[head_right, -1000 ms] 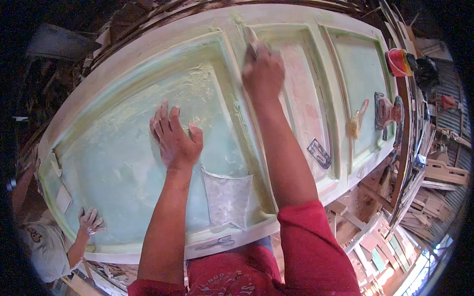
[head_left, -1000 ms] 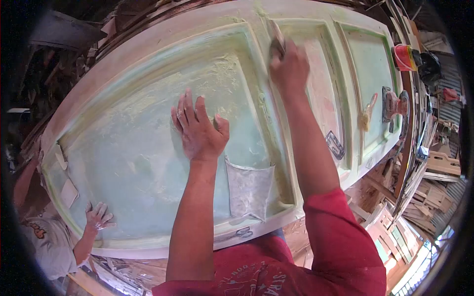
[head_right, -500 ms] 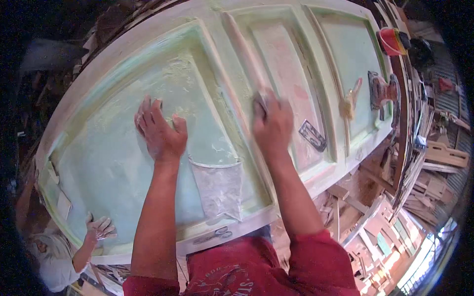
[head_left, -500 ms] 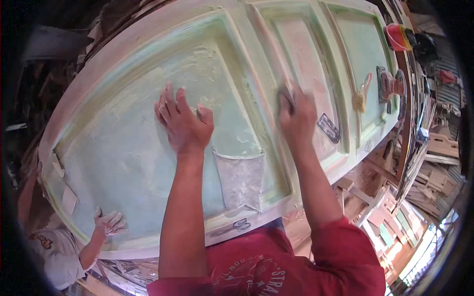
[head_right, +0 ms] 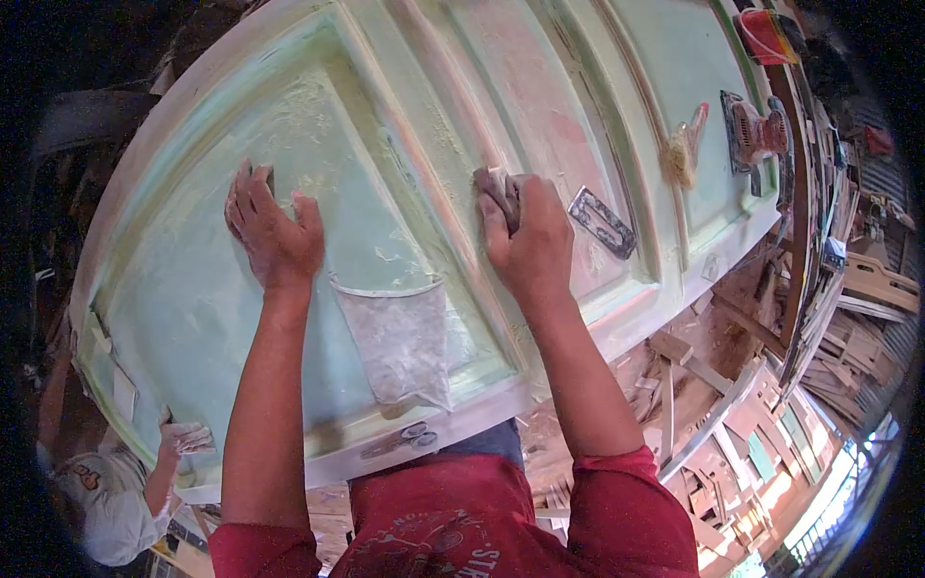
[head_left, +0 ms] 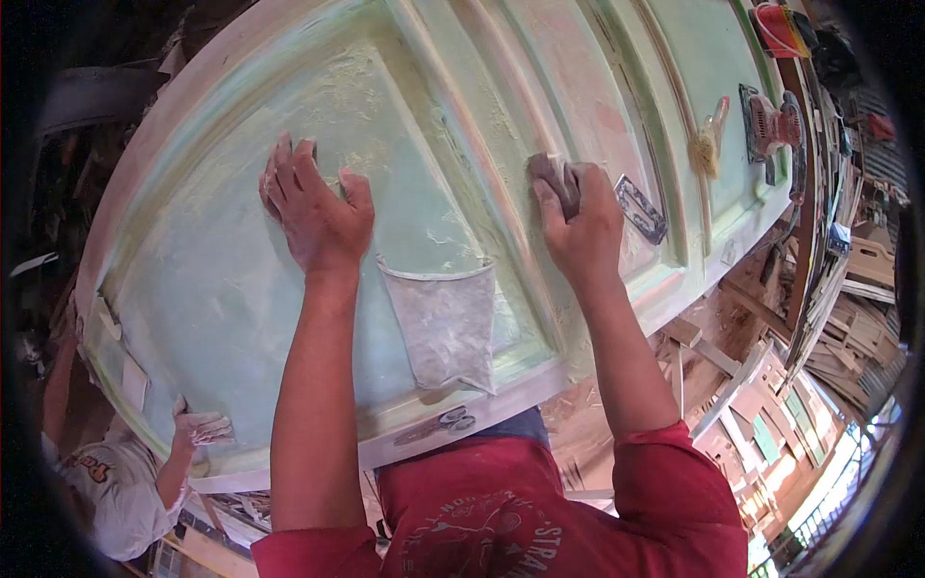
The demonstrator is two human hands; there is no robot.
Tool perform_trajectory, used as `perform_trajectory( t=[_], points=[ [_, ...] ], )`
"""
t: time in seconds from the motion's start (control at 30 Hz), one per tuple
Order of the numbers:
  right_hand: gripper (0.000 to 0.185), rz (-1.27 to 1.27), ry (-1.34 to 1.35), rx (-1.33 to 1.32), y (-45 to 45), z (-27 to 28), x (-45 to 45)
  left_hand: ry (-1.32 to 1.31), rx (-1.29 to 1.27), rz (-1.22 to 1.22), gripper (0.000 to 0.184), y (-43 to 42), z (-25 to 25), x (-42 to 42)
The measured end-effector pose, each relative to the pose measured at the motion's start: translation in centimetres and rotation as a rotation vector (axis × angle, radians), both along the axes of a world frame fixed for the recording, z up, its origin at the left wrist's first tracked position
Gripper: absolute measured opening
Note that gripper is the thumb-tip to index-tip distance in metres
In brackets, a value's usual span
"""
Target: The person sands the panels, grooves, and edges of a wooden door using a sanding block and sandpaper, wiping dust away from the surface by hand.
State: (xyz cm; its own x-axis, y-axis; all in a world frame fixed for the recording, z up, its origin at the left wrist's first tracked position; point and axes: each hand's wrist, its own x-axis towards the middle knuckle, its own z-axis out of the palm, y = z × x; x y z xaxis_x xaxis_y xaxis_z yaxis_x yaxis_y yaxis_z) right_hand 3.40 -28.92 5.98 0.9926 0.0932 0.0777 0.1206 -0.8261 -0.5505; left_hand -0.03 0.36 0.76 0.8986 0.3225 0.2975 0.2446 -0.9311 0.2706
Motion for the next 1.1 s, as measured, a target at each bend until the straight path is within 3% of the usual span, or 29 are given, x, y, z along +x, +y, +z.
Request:
perform_trajectory(
  t=[0.13, 0.2, 0.27, 0.3, 0.37, 0.4, 0.47, 0.53, 0.57, 0.6, 0.63, 0.7, 0.77, 0.87, 0.93, 1.0, 1.07, 1.1],
  points=[
    [0.024, 0.034, -0.130, -0.011, 2.0, -1.7, 2.4, -0.007, 0.004, 0.000, 0.057, 0.3, -0.1, 0.3],
    [0.024, 0.030, -0.165, -0.051, 5.2, -2.9, 7.6, -0.009, 0.001, -0.007, 0.057, 0.2, -0.3, -0.1],
    [0.039, 0.064, -0.073, -0.110, 9.8, -3.9, 15.5, -0.017, -0.001, -0.006, 0.057, 0.3, -0.2, 0.1],
    [0.044, 0.173, 0.219, -0.315, 12.2, -3.3, 20.2, -0.022, 0.001, -0.012, 0.057, 0.4, -0.3, 0.1],
    [0.054, 0.105, 0.033, -0.039, 15.7, -2.6, 24.3, -0.030, 0.006, -0.022, 0.057, 0.6, -0.6, 0.0],
    [0.049, 0.118, -0.043, -0.062, 15.5, -3.8, 24.5, -0.027, 0.015, -0.012, 0.057, 0.7, -0.6, 0.0],
    [0.039, 0.129, -0.189, -0.125, 13.3, -7.0, 23.1, -0.017, 0.017, -0.007, 0.058, 0.5, -0.6, -0.1],
    [0.050, 0.243, -0.077, -0.177, 7.1, -2.5, 12.5, -0.022, 0.000, -0.014, 0.058, 0.3, -0.4, -0.2],
    [0.051, 0.080, 0.059, -0.162, 4.3, -2.2, 7.4, -0.029, -0.007, -0.013, 0.058, 0.5, -0.3, -0.1],
    [0.022, 0.211, -0.149, -0.233, 0.0, -2.8, 1.7, -0.028, -0.007, -0.003, 0.058, 0.5, -0.3, 0.1],
    [0.016, 0.163, 0.007, -0.200, -3.1, -1.5, -3.5, -0.020, -0.007, 0.006, 0.057, 0.5, -0.3, 0.1],
    [0.017, 0.103, 0.016, -0.147, -6.9, 0.0, -10.8, 0.000, -0.013, 0.012, 0.057, 0.4, -0.1, 0.1],
    [0.018, 0.053, 0.039, -0.174, -6.9, 0.5, -11.7, 0.016, -0.028, 0.015, 0.058, 0.1, 0.4, 0.0],
    [0.019, 0.113, -0.059, -0.181, -1.3, -1.1, -2.8, 0.026, -0.019, 0.023, 0.058, 0.3, 0.1, 0.1],
    [0.031, 0.058, -0.065, -0.161, 4.0, -2.9, 5.5, 0.007, -0.025, 0.010, 0.057, 0.3, 0.2, 0.1],
    [0.035, 0.246, -0.245, -0.224, 8.1, -6.4, 15.3, -0.006, -0.023, 0.004, 0.057, 0.3, 0.0, -0.1],
    [0.033, 0.188, -0.040, -0.066, 13.2, -4.3, 21.6, -0.019, -0.005, -0.004, 0.057, 0.5, -0.4, -0.1],
    [0.037, 0.123, -0.087, -0.072, 14.7, -3.5, 22.6, -0.026, 0.007, 0.001, 0.056, 0.7, -0.5, 0.0]
  ],
)
